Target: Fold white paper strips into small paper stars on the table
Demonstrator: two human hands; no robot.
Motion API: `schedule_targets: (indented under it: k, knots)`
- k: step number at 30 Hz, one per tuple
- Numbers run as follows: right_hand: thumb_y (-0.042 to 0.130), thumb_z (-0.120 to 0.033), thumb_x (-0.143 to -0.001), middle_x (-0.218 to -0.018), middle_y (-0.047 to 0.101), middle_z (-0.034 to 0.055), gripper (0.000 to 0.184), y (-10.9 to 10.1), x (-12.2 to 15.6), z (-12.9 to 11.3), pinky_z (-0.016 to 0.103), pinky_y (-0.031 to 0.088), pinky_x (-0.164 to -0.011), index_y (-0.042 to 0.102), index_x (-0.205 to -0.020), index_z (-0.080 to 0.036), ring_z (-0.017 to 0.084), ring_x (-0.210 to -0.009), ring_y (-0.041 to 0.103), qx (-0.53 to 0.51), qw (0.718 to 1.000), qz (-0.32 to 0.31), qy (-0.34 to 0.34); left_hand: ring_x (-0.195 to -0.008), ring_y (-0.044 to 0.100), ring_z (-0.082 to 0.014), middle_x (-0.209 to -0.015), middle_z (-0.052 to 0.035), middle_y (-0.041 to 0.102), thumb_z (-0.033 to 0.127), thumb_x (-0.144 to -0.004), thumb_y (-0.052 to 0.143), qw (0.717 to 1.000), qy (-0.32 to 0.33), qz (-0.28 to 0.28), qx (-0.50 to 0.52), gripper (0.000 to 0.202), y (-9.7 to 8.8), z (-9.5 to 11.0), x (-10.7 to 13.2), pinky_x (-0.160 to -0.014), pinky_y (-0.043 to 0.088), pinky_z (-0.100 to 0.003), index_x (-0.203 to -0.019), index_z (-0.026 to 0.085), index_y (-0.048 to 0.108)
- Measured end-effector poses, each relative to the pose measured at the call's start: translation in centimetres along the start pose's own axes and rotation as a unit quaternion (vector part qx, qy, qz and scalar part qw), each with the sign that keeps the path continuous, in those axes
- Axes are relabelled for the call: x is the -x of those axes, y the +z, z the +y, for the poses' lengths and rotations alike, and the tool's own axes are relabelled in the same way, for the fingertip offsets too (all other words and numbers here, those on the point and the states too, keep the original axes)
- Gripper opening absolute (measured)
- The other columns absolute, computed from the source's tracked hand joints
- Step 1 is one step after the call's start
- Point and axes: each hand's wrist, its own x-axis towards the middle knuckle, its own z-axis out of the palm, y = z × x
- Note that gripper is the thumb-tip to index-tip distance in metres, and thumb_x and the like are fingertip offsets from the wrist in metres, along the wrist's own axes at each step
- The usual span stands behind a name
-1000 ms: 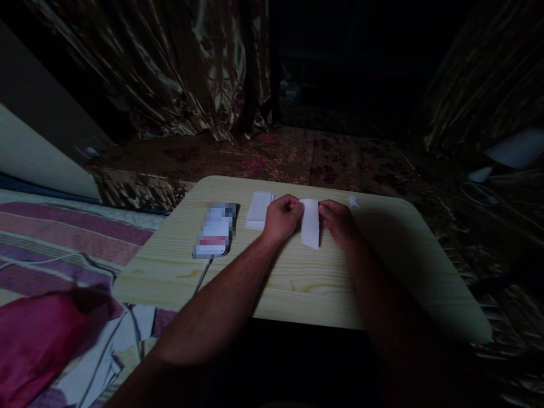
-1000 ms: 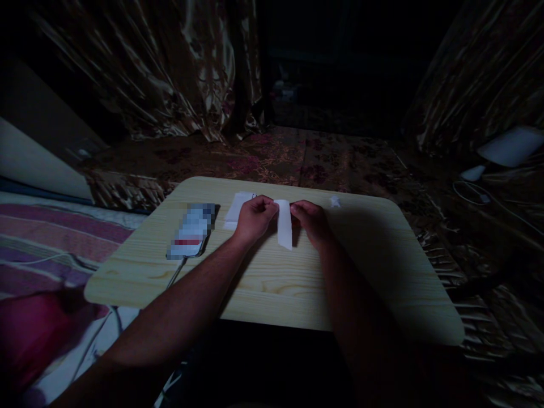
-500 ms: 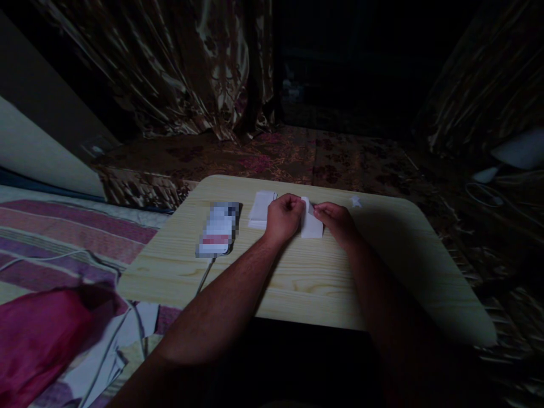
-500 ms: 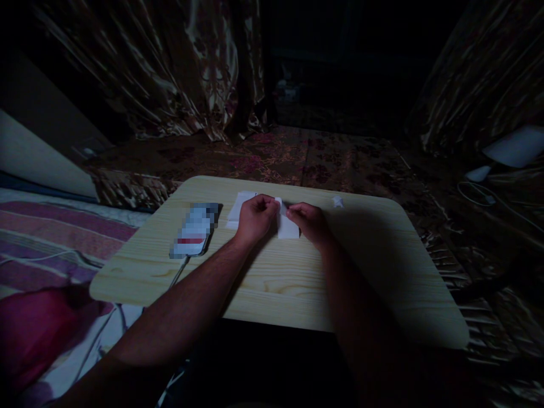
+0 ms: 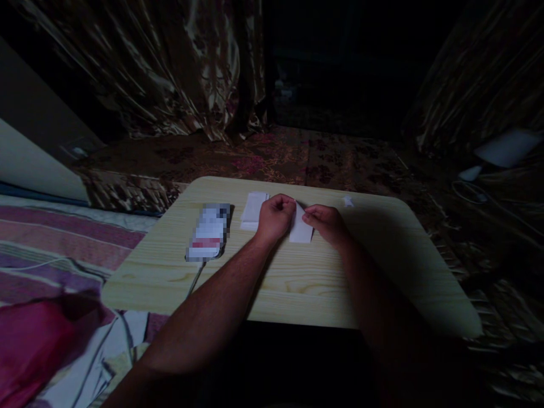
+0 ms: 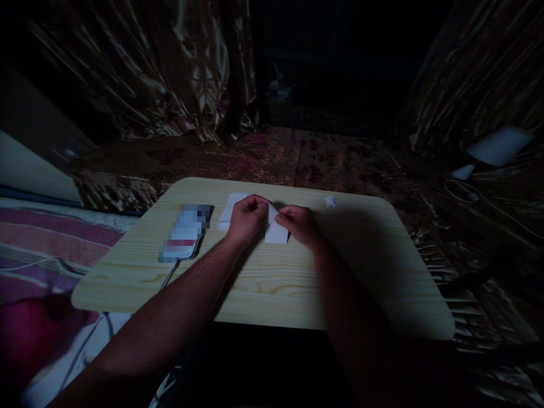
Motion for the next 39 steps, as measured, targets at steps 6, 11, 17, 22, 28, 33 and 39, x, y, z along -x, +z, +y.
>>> schedule_targets:
  k: [6, 11, 17, 22, 28, 33, 39]
  knots:
    - [0.066, -0.049, -0.075, -0.071, 0.064, 0.0003, 0.032, 0.0, 0.1, -0.2, 0.025, 0.04, -0.055, 0.068, -0.084, -0.018, 0.014, -0.062, 0.056, 0.016, 1.0, -0.011, -0.02, -0.047, 0.045, -0.0089, -0.053, 0.0034, 0.055, 0.029, -0.07, 0.064, 1.0, -0.009, -0.001, 0.008, 0.012, 0.0, 0.1, -0.1, -0.049, 0.035, -0.022, -0.071, 0.018, 0.062]
    - [0.069, -0.048, -0.074, -0.078, 0.068, 0.0021, 0.034, 0.2, 0.2, 0.0, 0.026, 0.043, -0.058, 0.067, -0.089, -0.018, 0.015, -0.065, 0.06, 0.005, 1.0, -0.01, -0.009, -0.045, 0.045, -0.0092, -0.049, 0.0037, 0.054, 0.027, -0.07, 0.061, 1.0, -0.022, -0.007, 0.014, 0.01, 0.1, 0.4, 0.1, -0.048, 0.036, -0.022, -0.066, 0.018, 0.059]
    - [0.069, -0.044, -0.074, -0.079, 0.068, 0.0023, 0.029, 0.4, 0.2, -0.1, 0.026, 0.045, -0.06, 0.066, -0.086, -0.017, 0.016, -0.068, 0.061, -0.001, 1.0, -0.023, -0.017, -0.046, 0.044, -0.0084, -0.05, 0.0037, 0.053, 0.026, -0.07, 0.06, 1.0, -0.016, -0.01, 0.003, 0.011, 0.0, 0.4, 0.2, -0.047, 0.034, -0.021, -0.063, 0.018, 0.059]
    - [0.071, -0.039, -0.071, -0.075, 0.067, 0.0019, 0.026, 0.6, -0.1, 0.2, 0.025, 0.045, -0.059, 0.064, -0.082, -0.016, 0.015, -0.066, 0.06, -0.015, 1.0, -0.02, -0.005, -0.047, 0.043, -0.0083, -0.051, 0.0037, 0.053, 0.027, -0.07, 0.062, 1.0, -0.019, -0.014, 0.005, 0.011, -0.1, 0.2, 0.0, -0.047, 0.033, -0.021, -0.067, 0.016, 0.062]
    - [0.071, -0.037, -0.071, -0.074, 0.066, 0.001, 0.025, 0.6, -0.2, 0.6, 0.025, 0.044, -0.059, 0.063, -0.08, -0.016, 0.014, -0.065, 0.059, -0.041, 0.999, -0.004, -0.002, -0.047, 0.042, -0.0078, -0.052, 0.0032, 0.053, 0.028, -0.071, 0.064, 0.999, -0.028, -0.028, 0.036, 0.014, 0.0, 0.1, 0.1, -0.046, 0.032, -0.021, -0.067, 0.015, 0.063]
    - [0.07, -0.04, -0.07, -0.071, 0.065, 0.0004, 0.027, 0.5, -0.1, -0.1, 0.024, 0.043, -0.056, 0.061, -0.079, -0.016, 0.013, -0.062, 0.058, -0.057, 0.998, 0.032, 0.009, -0.05, 0.047, -0.0084, -0.057, 0.0016, 0.056, 0.032, -0.072, 0.065, 0.995, -0.028, -0.05, 0.083, 0.018, 0.1, 0.2, 0.2, -0.048, 0.036, -0.021, -0.074, 0.014, 0.068]
    - [0.066, -0.045, -0.074, -0.059, 0.058, -0.0025, 0.03, 0.3, -0.2, -0.5, 0.022, 0.036, -0.046, 0.059, -0.076, -0.017, 0.01, -0.049, 0.049, -0.054, 0.995, 0.088, 0.012, -0.066, 0.062, -0.0128, -0.082, -0.0023, 0.069, 0.028, -0.057, 0.08, 0.985, -0.041, -0.132, 0.101, 0.051, 0.7, 0.8, 1.0, -0.064, 0.051, -0.026, -0.104, 0.014, 0.064]
